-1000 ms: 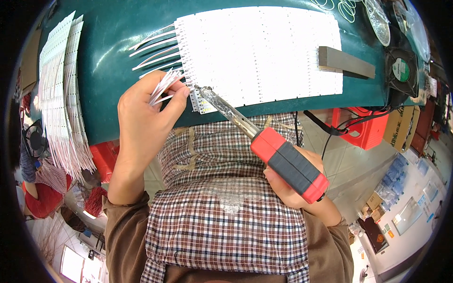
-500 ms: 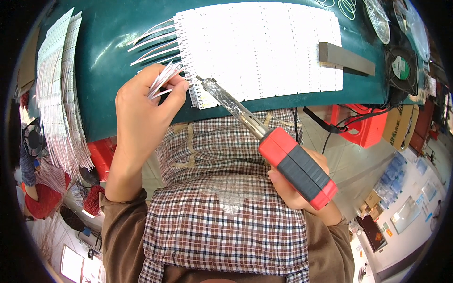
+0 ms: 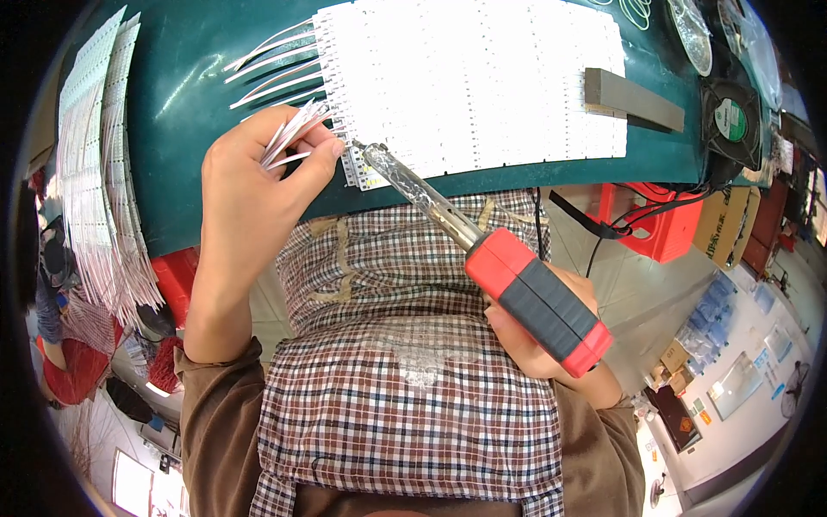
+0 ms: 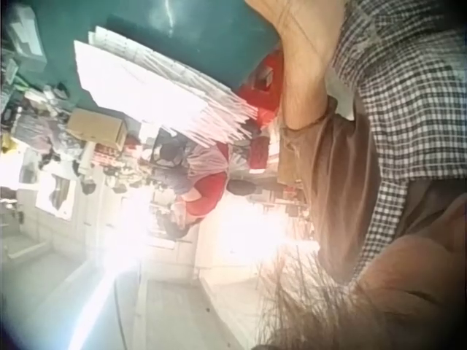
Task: The person places pre-cut wires onto LED strip boards and solders them in place using a soldering iron.
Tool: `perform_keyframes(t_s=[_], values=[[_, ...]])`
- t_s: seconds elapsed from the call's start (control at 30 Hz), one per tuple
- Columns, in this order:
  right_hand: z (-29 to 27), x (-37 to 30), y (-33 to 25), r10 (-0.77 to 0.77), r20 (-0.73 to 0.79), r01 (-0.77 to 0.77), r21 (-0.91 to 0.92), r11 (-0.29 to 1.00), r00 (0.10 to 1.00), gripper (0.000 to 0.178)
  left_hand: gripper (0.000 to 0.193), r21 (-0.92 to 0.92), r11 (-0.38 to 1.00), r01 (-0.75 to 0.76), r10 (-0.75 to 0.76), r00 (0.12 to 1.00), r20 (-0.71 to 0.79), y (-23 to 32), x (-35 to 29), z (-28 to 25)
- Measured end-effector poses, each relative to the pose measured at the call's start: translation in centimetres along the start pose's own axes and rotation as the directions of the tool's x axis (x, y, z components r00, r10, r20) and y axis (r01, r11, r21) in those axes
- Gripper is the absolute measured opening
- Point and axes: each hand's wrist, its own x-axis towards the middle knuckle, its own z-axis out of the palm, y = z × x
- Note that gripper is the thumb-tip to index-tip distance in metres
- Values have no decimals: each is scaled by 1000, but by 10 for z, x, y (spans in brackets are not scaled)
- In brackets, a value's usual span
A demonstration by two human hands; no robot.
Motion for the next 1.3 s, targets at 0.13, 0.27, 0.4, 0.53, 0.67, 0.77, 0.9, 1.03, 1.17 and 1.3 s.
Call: perform_keyframes(t_s=[0.13, 0.27, 0.4, 0.53, 0.67, 0.77, 0.9, 1.03, 1.17, 1.3], values=[[2, -1, 0, 120, -54, -116, 71, 991, 991, 20, 11, -18, 999, -47, 47, 999, -21, -4, 1, 6], [0, -1, 8, 59, -31, -57, 52, 997, 998, 18, 11, 11, 1000, -3, 3, 1000, -13, -2, 2, 10], [-11, 2, -2, 104, -51, -99, 94, 991, 993, 13, 11, 2, 999, -49, 49, 998, -49, -4, 4, 14], [-10, -1, -2, 177, -91, -187, -119, 975, 980, 11, 11, 10, 997, -78, 78, 995, -57, -8, 10, 22], [-16, 8, 2, 158, -67, -154, 73, 985, 985, 10, 12, 26, 998, -58, 59, 997, -45, -2, 13, 21], [-12, 6, 9, 181, -146, -157, 164, 974, 973, 9, 15, 135, 987, -84, 83, 996, 12, 6, 18, 19], [-6, 11, 18, 122, -228, -79, 192, 978, 966, 11, 20, 164, 986, -38, 17, 991, 129, 8, 15, 7], [-13, 10, 27, 55, -290, -10, 156, 988, 955, 18, 24, 89, 996, -7, 2, 999, 49, 9, 17, -13], [-18, 15, 43, -147, -282, 197, 157, 968, 948, 29, 28, -48, 980, -195, 158, 898, -411, -9, 30, -30], [-15, 18, 34, -16, -291, 112, 316, 942, 956, 29, 28, -117, 965, -233, 120, 796, -594, -65, 39, -18]])
